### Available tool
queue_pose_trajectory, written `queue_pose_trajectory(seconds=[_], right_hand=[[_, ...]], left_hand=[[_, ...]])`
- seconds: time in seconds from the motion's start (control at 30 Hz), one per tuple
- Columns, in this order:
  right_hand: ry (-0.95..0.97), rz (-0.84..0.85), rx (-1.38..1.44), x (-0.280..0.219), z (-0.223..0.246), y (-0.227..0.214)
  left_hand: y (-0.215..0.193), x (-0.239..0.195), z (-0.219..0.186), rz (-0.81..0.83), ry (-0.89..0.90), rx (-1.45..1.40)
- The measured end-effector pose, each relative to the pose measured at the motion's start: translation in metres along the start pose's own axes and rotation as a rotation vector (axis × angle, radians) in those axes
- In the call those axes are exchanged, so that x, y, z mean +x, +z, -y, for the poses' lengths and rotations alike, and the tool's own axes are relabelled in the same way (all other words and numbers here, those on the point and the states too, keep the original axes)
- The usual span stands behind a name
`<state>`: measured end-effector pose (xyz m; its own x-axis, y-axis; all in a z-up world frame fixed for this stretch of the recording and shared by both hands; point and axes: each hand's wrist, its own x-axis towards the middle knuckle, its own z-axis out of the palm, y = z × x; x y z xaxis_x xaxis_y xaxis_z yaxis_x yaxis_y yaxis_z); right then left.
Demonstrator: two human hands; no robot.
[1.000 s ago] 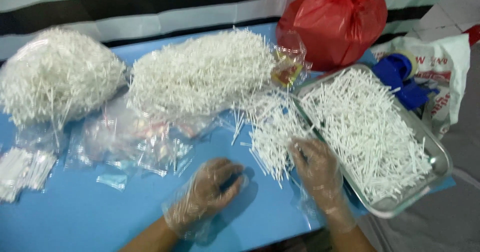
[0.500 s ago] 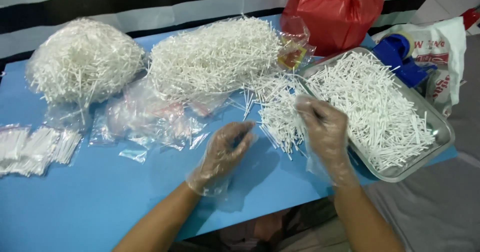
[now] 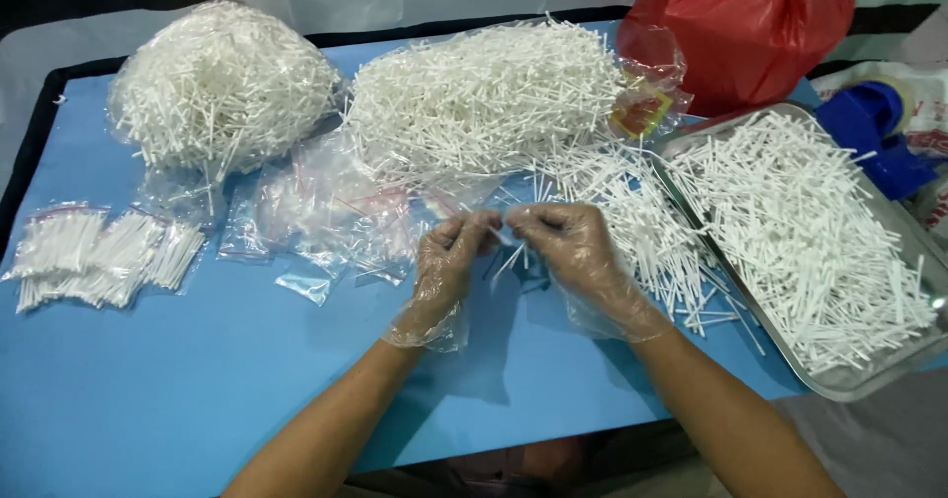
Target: The person, wearing clear gloves, sorts and bundles cotton swabs from a pile on a blue table. The person gathers several swabs at a time, aligns them by hand, and places the small bundles back onto the table.
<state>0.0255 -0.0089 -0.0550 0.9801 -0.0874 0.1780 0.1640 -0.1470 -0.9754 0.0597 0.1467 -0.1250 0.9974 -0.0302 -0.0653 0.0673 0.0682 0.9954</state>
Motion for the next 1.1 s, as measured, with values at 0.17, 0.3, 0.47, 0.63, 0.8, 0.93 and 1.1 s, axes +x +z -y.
queue_pose_trajectory(seconds=[0.17, 0.3, 0.47, 0.63, 0.8, 0.93, 1.1], right_hand=[[0.146, -0.023, 0.13, 0.017, -0.009, -0.005], [0.194, -0.025, 0.141, 0.014, -0.012, 0.005], [0.199, -0.072, 0.103, 0.012, -0.01, 0.007], [0.235, -0.041, 0.149, 0.012, -0.016, 0.005], [0.243, -0.078, 0.209, 0.011, -0.015, -0.001], [0.232, -0.093, 0.233, 0.011, -0.018, -0.009], [0.234, 0.009, 0.12, 0.006, -0.012, -0.003]], left_hand=[[0.0, -0.009, -0.01, 0.09, -0.019, -0.073], [0.008, -0.022, -0.035, 0.184, -0.111, -0.143], [0.006, -0.026, -0.038, 0.256, -0.155, -0.108], [0.0, -0.026, -0.042, 0.31, -0.168, 0.003], [-0.004, -0.02, -0.037, 0.3, -0.161, -0.022], [-0.003, -0.021, -0.034, 0.293, -0.154, -0.061], [0.0, -0.022, -0.034, 0.227, -0.124, -0.157]])
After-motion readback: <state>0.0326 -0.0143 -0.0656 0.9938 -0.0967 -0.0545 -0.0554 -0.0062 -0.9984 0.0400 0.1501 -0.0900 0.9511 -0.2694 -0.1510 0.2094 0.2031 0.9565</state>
